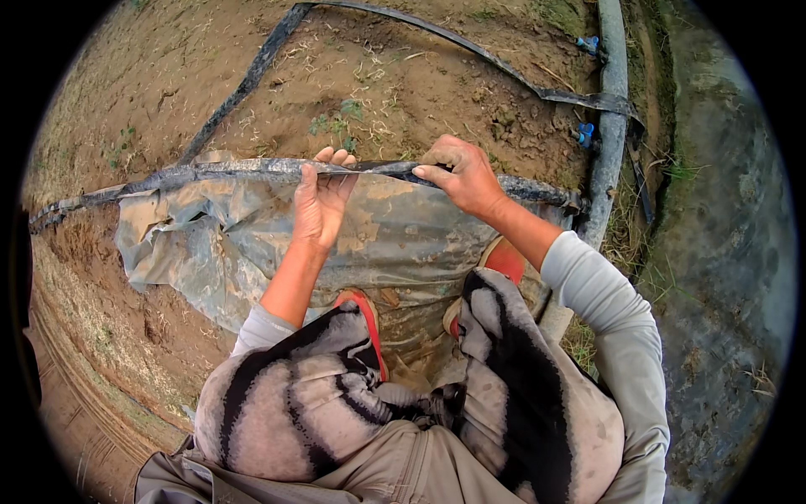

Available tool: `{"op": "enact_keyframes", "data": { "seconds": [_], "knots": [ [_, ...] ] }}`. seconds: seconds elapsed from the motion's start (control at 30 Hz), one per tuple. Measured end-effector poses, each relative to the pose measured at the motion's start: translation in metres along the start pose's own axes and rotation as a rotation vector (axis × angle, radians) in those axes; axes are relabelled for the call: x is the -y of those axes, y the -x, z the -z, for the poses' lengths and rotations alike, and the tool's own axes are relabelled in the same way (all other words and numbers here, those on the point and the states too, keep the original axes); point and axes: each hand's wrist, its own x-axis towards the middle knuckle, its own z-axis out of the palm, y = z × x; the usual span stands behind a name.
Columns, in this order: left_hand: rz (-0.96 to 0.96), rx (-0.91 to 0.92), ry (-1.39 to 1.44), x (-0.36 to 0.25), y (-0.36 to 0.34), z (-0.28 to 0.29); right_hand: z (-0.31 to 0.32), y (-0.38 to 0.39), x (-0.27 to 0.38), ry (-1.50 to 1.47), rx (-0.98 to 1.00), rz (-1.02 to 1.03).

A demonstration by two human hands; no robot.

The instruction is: The person walks through a greenhouse and kneels to repair a black irrigation pipe. They use a knife to cut the damaged section, then insert a connector to join the two ends. Finally, they pull the repaired pipe along the row to reposition it.

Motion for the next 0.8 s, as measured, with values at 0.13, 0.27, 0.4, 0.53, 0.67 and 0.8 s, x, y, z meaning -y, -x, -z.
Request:
{"op": "enact_keyframes", "data": {
  "seconds": [0.13, 0.27, 0.4, 0.53, 0.67, 0.8],
  "knots": [
    [-0.043, 0.004, 0.131, -0.013, 0.001, 0.001, 0.001, 0.001, 0.003, 0.044, -0.013, 0.021],
    [-0.168, -0.075, -0.032, -0.029, -0.008, 0.017, 0.001, 0.001, 0.005, 0.062, 0.016, 0.029],
    [-0.193, -0.336, -0.150, -0.033, -0.006, 0.021, 0.003, 0.002, 0.005, 0.092, 0.097, 0.052],
    [-0.200, -0.405, -0.105, -0.031, -0.009, 0.022, 0.005, -0.003, 0.003, 0.022, 0.168, -0.049],
    [-0.122, -0.299, -0.063, -0.025, -0.003, 0.002, 0.008, -0.008, -0.011, -0.156, 0.221, -0.131],
    [0.033, -0.129, -0.260, -0.004, 0.003, -0.017, 0.008, -0.013, -0.006, -0.189, 0.253, -0.140]
  ]
}}
